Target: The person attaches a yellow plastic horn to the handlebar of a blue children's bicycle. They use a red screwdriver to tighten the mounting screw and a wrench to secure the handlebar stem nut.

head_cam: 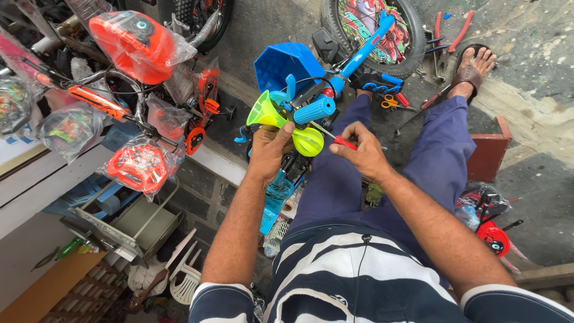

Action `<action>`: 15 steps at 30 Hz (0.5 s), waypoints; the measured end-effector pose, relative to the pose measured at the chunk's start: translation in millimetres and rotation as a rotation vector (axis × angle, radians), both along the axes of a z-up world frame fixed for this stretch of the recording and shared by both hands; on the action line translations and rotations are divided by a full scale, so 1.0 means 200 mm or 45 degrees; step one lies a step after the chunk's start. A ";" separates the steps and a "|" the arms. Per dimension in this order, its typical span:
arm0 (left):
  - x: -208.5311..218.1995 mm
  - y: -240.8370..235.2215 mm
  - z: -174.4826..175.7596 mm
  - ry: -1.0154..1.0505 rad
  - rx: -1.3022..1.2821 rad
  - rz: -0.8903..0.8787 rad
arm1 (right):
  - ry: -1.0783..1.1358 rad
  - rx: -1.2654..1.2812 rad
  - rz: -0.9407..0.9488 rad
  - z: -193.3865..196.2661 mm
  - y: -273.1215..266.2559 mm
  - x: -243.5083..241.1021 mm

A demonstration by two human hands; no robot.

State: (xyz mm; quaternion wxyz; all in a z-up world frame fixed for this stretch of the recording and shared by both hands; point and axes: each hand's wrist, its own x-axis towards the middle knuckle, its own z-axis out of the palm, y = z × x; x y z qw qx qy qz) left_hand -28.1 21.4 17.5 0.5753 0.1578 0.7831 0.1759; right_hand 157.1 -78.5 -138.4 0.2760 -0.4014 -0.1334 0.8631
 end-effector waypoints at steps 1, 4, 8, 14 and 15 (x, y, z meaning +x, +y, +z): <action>0.00 0.00 0.00 -0.001 0.001 0.002 | -0.113 0.146 -0.023 0.00 0.00 0.00; 0.00 0.00 -0.01 -0.017 0.003 0.013 | 0.297 -0.442 0.044 0.00 0.00 0.00; 0.00 0.00 -0.01 -0.044 0.024 0.040 | 0.107 -0.142 -0.028 0.00 0.02 0.01; -0.01 -0.02 -0.02 -0.076 0.041 0.034 | 0.143 -0.246 0.077 -0.03 0.03 0.02; 0.00 -0.02 -0.02 -0.075 0.034 0.026 | 0.050 -0.077 0.050 -0.02 0.03 0.02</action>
